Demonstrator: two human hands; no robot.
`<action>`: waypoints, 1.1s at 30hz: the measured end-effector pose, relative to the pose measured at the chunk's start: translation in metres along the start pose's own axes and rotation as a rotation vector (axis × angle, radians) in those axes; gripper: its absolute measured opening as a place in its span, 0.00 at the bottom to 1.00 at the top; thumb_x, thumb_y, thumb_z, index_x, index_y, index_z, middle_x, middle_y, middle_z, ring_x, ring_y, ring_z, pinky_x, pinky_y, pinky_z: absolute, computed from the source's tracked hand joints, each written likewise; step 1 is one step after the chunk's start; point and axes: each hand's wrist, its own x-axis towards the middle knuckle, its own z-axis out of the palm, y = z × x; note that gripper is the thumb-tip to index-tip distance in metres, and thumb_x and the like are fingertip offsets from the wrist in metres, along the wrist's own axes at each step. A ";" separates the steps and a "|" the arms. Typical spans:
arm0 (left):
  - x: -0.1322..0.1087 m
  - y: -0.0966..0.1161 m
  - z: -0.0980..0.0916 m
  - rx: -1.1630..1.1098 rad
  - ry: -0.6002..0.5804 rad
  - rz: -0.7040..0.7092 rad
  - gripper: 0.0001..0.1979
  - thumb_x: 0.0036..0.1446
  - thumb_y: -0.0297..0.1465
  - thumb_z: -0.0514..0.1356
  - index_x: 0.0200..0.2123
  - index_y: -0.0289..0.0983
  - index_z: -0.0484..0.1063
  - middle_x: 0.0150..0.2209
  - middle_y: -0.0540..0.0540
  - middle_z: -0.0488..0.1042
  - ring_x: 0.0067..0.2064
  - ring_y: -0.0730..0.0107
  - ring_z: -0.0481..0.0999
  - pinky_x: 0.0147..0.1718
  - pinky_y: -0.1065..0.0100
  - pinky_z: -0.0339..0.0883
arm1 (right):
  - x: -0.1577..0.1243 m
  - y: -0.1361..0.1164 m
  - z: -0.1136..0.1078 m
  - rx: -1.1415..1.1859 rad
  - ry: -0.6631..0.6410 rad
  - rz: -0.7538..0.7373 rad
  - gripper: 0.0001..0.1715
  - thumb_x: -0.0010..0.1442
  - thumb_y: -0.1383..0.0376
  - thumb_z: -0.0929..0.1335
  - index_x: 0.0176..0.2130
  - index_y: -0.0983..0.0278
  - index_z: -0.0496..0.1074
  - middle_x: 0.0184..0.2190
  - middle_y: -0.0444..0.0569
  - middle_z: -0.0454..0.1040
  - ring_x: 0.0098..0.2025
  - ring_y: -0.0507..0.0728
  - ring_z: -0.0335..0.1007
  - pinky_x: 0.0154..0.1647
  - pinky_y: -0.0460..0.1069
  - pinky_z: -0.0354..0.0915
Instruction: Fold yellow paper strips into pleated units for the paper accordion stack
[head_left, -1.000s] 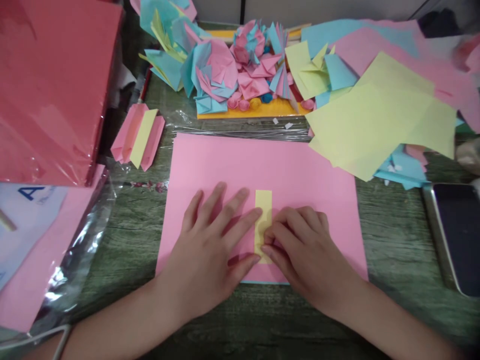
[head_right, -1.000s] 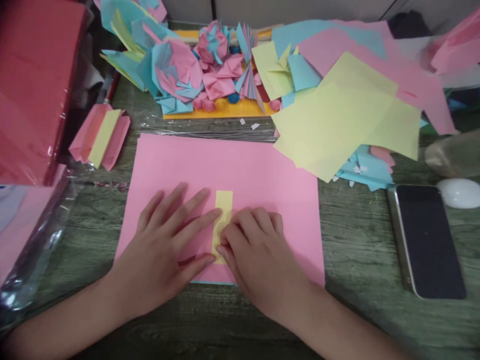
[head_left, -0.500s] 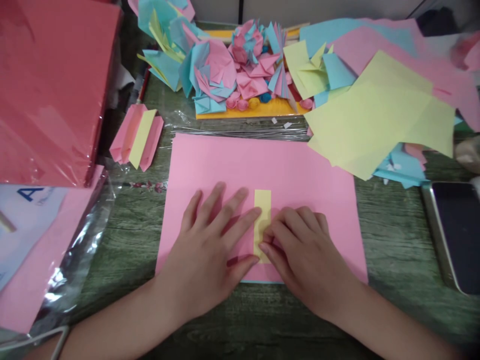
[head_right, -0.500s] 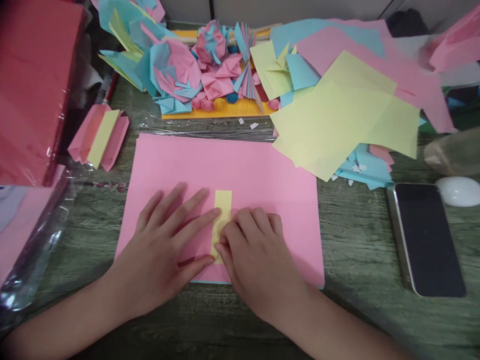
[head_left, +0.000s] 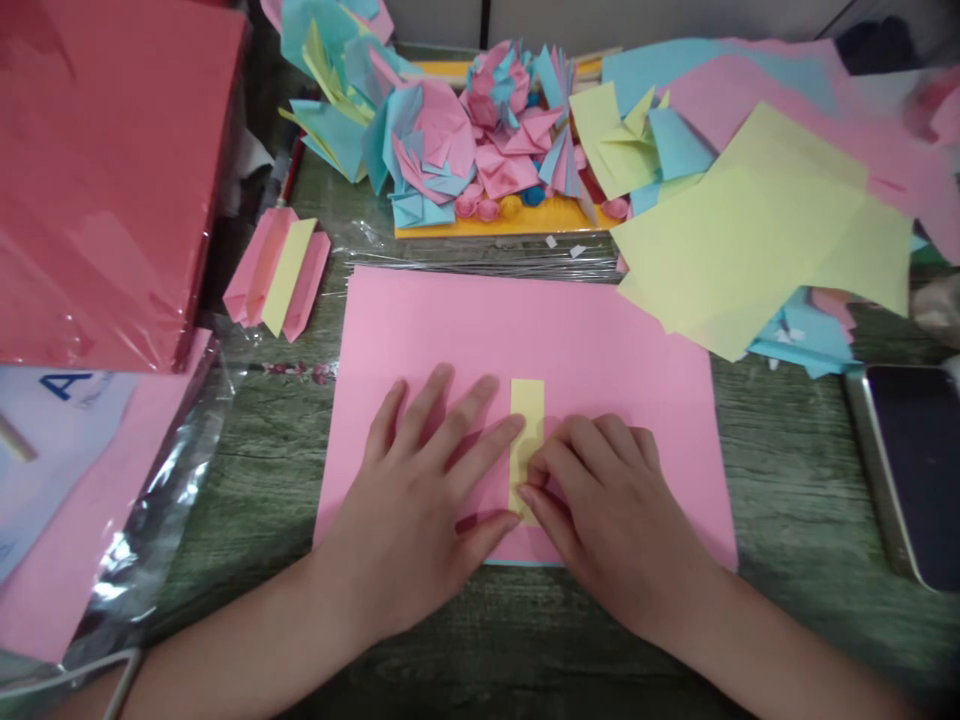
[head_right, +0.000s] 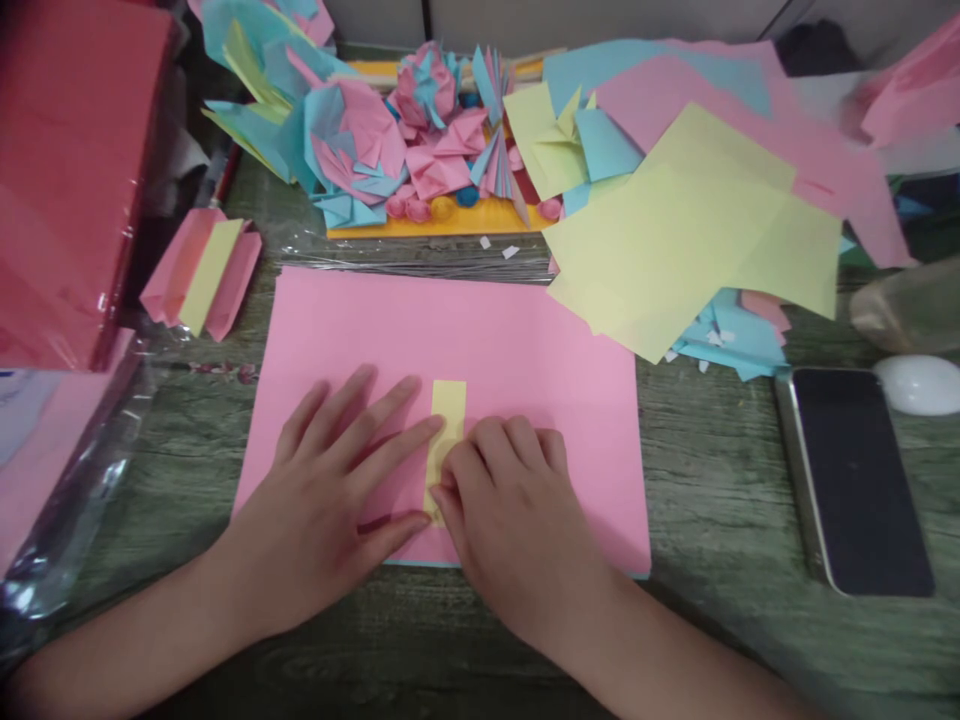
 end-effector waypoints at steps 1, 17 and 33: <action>0.000 0.000 0.000 -0.001 -0.009 0.004 0.27 0.57 0.43 0.51 0.59 0.45 0.55 0.64 0.49 0.47 0.64 0.48 0.40 0.58 0.44 0.37 | 0.000 0.000 0.000 -0.001 0.003 -0.003 0.09 0.59 0.63 0.61 0.32 0.63 0.67 0.31 0.49 0.66 0.36 0.58 0.54 0.35 0.53 0.50; 0.000 -0.001 0.002 -0.022 0.026 -0.013 0.26 0.56 0.46 0.52 0.57 0.47 0.58 0.63 0.50 0.49 0.63 0.49 0.42 0.59 0.45 0.38 | 0.000 0.000 0.000 -0.042 0.013 -0.027 0.10 0.60 0.63 0.60 0.32 0.63 0.67 0.31 0.49 0.66 0.35 0.57 0.54 0.35 0.53 0.49; 0.001 0.000 0.002 -0.028 0.030 -0.008 0.27 0.55 0.46 0.52 0.57 0.46 0.58 0.63 0.50 0.49 0.63 0.49 0.42 0.59 0.46 0.37 | -0.001 -0.001 0.003 -0.102 0.025 -0.023 0.10 0.60 0.63 0.59 0.32 0.63 0.66 0.30 0.50 0.65 0.35 0.58 0.53 0.35 0.53 0.48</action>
